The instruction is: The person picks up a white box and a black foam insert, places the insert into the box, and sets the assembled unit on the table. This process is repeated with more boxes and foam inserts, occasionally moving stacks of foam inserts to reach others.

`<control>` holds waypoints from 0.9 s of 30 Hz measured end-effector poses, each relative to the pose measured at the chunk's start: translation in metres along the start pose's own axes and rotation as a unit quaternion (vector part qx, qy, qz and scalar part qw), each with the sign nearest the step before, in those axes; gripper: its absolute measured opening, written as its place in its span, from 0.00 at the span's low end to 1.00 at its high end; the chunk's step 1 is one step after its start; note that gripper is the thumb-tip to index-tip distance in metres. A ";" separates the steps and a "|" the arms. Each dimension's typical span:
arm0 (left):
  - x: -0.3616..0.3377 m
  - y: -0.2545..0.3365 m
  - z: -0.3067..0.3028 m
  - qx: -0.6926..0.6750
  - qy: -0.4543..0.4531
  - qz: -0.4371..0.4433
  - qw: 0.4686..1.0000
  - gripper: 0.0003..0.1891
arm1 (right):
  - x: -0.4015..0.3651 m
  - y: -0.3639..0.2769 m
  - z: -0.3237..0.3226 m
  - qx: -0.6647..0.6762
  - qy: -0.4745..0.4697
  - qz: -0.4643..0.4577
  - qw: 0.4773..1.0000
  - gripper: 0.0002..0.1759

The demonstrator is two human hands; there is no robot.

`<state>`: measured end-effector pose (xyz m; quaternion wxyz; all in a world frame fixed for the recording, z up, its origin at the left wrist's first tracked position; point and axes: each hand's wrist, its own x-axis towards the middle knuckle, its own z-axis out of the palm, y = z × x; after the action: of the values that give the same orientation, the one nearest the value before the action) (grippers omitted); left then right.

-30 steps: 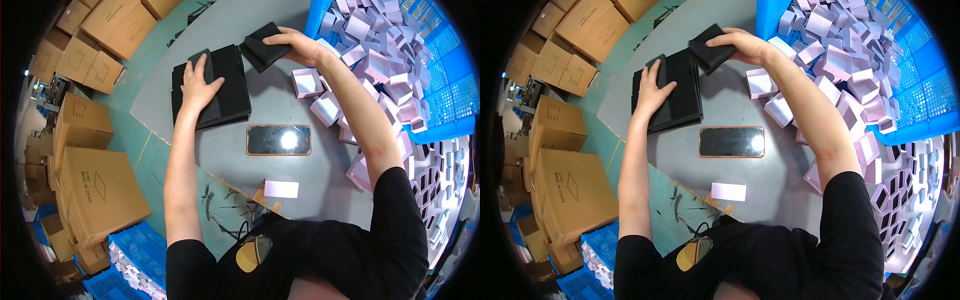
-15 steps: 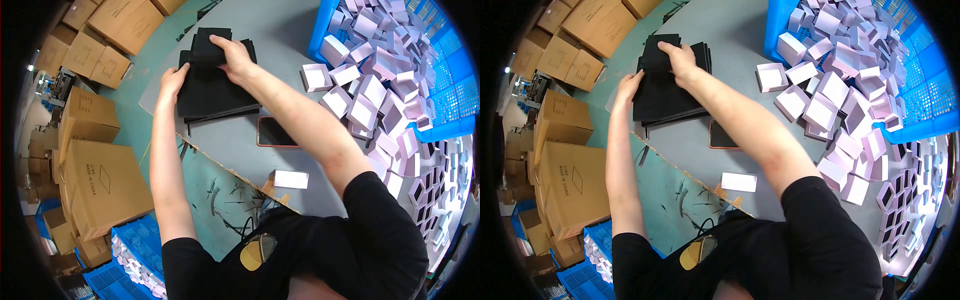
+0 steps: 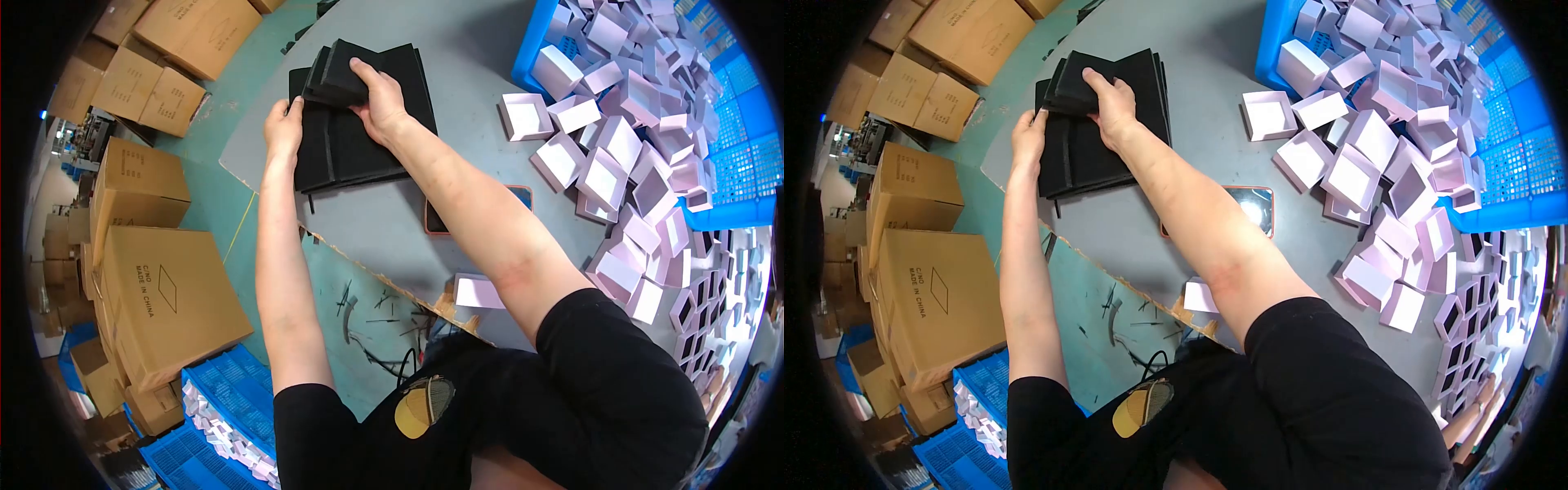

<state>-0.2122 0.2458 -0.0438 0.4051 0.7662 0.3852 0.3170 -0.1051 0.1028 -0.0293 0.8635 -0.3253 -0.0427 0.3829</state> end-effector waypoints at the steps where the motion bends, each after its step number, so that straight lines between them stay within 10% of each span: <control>1: 0.000 0.004 -0.005 0.006 -0.027 -0.041 0.999 0.18 | 0.000 0.000 0.000 -0.009 0.002 -0.002 1.000 0.22; 7: 0.015 -0.001 -0.021 -0.046 0.023 -0.056 0.997 0.25 | 0.010 0.007 -0.004 -0.011 0.042 0.007 0.999 0.23; 10: 0.018 -0.001 -0.051 -0.092 0.052 -0.077 0.991 0.33 | 0.008 0.004 -0.009 -0.022 -0.027 0.007 0.999 0.51; 18: -0.026 0.064 -0.086 -0.080 -0.017 0.018 0.997 0.17 | -0.018 -0.057 0.033 0.131 -0.074 0.012 0.988 0.20; 22: -0.069 0.126 -0.084 -0.041 -0.192 0.096 0.976 0.12 | -0.082 -0.157 0.033 0.067 -0.306 -0.003 0.950 0.17; 27: -0.213 0.206 -0.029 -0.111 -0.391 0.157 0.900 0.05 | -0.249 -0.240 -0.040 -0.212 -0.159 0.091 0.960 0.21</control>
<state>-0.2737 -0.0008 0.1117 0.5506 0.8290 0.0324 0.0925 -0.1152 -0.2088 0.1253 0.7186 -0.4381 -0.2298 0.4888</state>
